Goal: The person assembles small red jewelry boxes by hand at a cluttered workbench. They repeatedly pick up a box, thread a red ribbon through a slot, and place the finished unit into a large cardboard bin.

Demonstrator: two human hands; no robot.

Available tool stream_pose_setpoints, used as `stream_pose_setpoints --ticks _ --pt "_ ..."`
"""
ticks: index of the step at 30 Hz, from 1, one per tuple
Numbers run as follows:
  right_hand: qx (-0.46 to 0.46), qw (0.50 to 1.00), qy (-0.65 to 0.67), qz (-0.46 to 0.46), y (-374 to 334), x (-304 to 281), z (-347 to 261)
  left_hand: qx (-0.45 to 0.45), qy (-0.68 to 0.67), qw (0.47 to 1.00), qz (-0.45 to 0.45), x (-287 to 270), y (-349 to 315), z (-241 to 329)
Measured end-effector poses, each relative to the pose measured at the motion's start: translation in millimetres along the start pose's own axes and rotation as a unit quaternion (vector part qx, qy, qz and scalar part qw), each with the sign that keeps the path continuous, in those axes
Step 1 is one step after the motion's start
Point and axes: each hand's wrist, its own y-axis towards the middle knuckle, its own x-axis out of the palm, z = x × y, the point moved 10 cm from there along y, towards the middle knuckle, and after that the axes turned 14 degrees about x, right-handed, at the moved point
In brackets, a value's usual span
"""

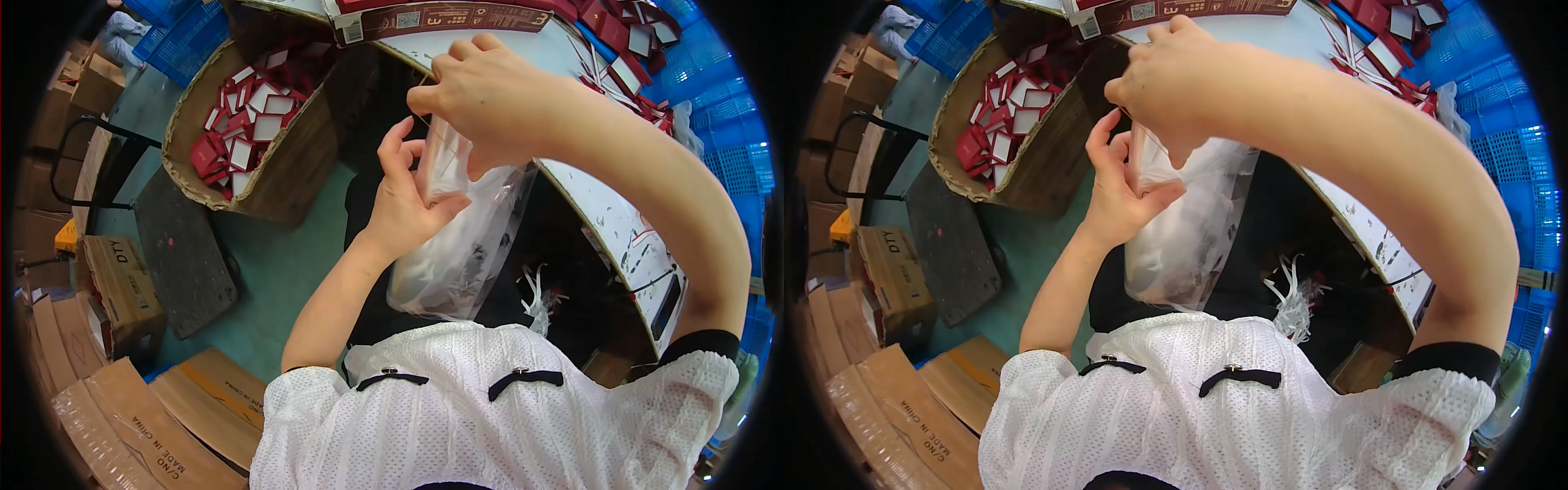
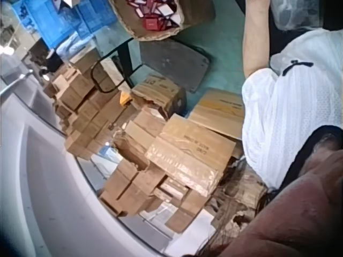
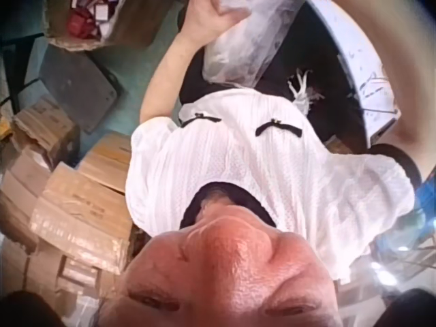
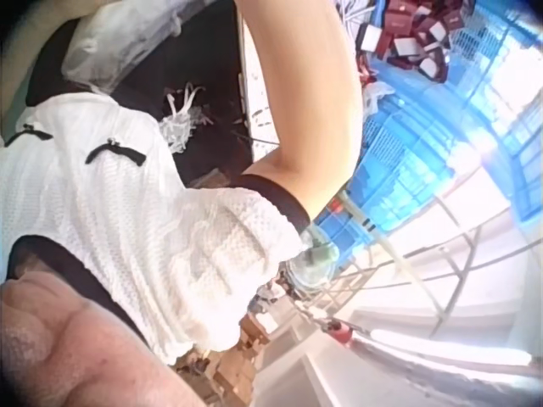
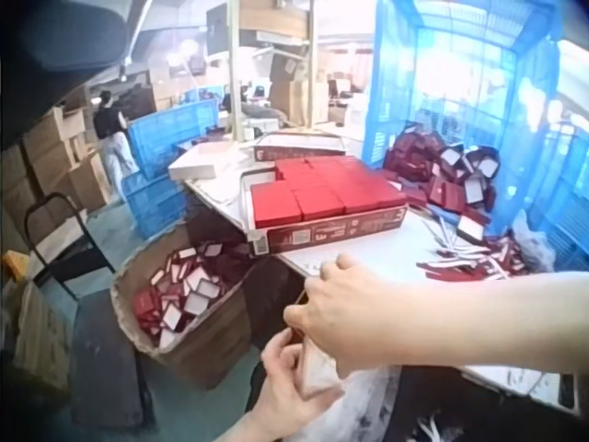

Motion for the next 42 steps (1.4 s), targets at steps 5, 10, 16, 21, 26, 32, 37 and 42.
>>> stream_pose_setpoints --ticks 5,10,16,21,26,32,37,42 --pt "0.025 0.981 0.058 -0.181 6 27 2 0.059 0.06 0.995 -0.052 10 3 9" --pt "0.026 0.978 0.09 -0.188 6 26 10 -0.011 0.007 1.0 -0.029 4 4 2" --pt "0.142 0.94 0.117 -0.286 -10 40 54 0.007 -0.014 1.0 0.015 -10 -5 13" --pt "0.144 0.853 0.318 -0.389 -39 83 58 0.046 -0.09 0.993 0.067 -38 -12 22" --pt "-0.065 0.925 0.345 -0.142 -68 59 -3 0.036 -0.11 0.986 0.118 -61 -18 10" --pt "-0.054 0.915 0.387 -0.098 -64 67 -18 0.01 -0.138 0.988 0.071 -49 -13 9" --pt "0.026 0.841 0.519 -0.151 -34 101 11 0.041 -0.209 0.977 0.026 -42 -18 15" --pt "-0.059 0.654 0.737 -0.159 -4 72 -9 0.029 -0.268 0.963 -0.014 -34 -20 19"
